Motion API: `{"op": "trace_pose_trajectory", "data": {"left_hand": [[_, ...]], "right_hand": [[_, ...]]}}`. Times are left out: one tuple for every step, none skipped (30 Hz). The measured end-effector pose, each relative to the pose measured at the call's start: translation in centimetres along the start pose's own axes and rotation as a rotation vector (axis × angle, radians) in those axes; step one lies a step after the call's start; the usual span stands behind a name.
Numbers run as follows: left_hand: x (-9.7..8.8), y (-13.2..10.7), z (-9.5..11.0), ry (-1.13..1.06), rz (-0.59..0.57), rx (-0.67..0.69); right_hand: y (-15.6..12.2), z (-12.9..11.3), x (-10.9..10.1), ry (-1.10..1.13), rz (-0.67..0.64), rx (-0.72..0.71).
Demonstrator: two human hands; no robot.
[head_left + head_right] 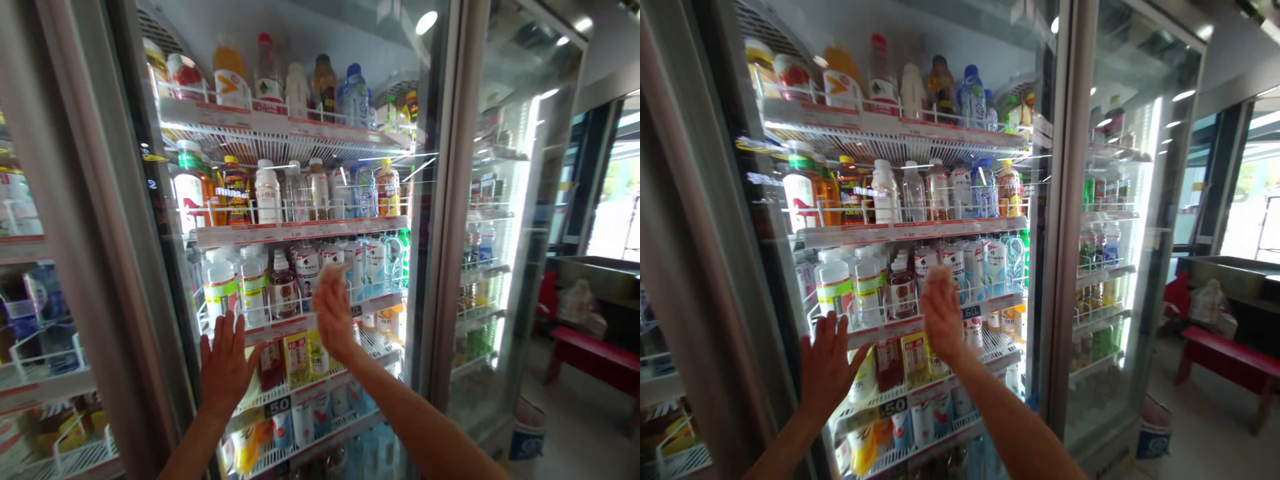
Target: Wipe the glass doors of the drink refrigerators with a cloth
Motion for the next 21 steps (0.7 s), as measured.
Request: {"op": "trace_pose_trajectory", "data": {"left_hand": [[0.0, 0.0, -0.1, 0.007, 0.01, 0.01], [-0.1, 0.0, -0.1, 0.013, 0.018, 0.019], [-0.1, 0.0, -0.1, 0.019, 0.026, 0.027], [-0.1, 0.0, -0.2, 0.022, 0.031, 0.033], [-0.1, 0.0, -0.1, 0.024, 0.035, 0.037], [-0.1, 0.0, -0.1, 0.024, 0.038, 0.04], [-0.1, 0.0, -0.1, 0.023, 0.037, 0.039], [0.0, 0.0, -0.1, 0.022, 0.034, 0.038], [0.0, 0.0, -0.1, 0.022, 0.032, 0.034], [0.0, 0.0, -0.2, 0.022, 0.029, 0.03], [0.0, -0.1, -0.2, 0.022, 0.031, 0.029], [0.0, -0.1, -0.2, 0.023, 0.033, 0.027], [0.0, -0.1, -0.2, 0.023, 0.036, 0.027], [-0.1, 0.0, -0.2, 0.022, 0.038, 0.027], [-0.1, 0.0, -0.2, 0.02, 0.035, 0.028], [-0.1, 0.0, -0.1, 0.015, 0.031, 0.026], [-0.1, 0.0, -0.2, 0.008, 0.026, 0.019], [0.0, 0.0, -0.2, -0.001, 0.021, 0.01], [0.1, -0.1, -0.2, -0.013, 0.016, 0.0], [0.1, -0.2, -0.1, -0.027, 0.012, -0.011], [0.2, -0.3, -0.1, -0.041, 0.008, -0.02]], "right_hand": [[-0.1, -1.6, 0.4, 0.004, -0.034, -0.1], [-0.1, -2.3, 0.4, -0.008, -0.022, -0.153], [0.0, -1.9, -0.1, -0.033, 0.034, -0.146], [0.2, -0.5, -0.8, -0.066, 0.093, -0.094], [0.5, 1.4, -1.7, -0.102, 0.168, 0.011], [0.8, 3.6, -2.6, -0.134, 0.246, 0.144], [1.1, 5.3, -3.3, -0.159, 0.311, 0.268], [1.3, 6.4, -3.7, -0.174, 0.349, 0.35], [1.5, 6.5, -3.7, -0.175, 0.349, 0.372], [1.6, 5.8, -3.3, -0.164, 0.312, 0.335], [1.7, 4.7, -2.7, -0.146, 0.256, 0.262], [1.7, 3.5, -2.0, -0.127, 0.2, 0.179], [1.6, 2.6, -1.6, -0.114, 0.161, 0.113], [1.5, 2.4, -1.4, -0.114, 0.148, 0.081], [1.5, 3.2, -1.7, -0.133, 0.162, 0.094], [1.6, 4.7, -2.3, -0.167, 0.203, 0.152], [1.7, 6.8, -3.2, -0.203, 0.259, 0.238], [1.9, 9.1, -4.2, -0.237, 0.317, 0.338], [2.2, 11.2, -5.1, -0.257, 0.374, 0.424], [2.7, 12.5, -5.8, -0.258, 0.417, 0.478], [3.2, 13.0, -6.1, -0.241, 0.436, 0.48]]}}
Point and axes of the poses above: each hand's wrist, its own y-axis towards the middle knuckle, its own x-axis out of the palm, z = x × y, the point moved 4 cm from there along y, towards the middle knuckle, and after that the axes turned 3 degrees about -z, right-handed, at the moved point
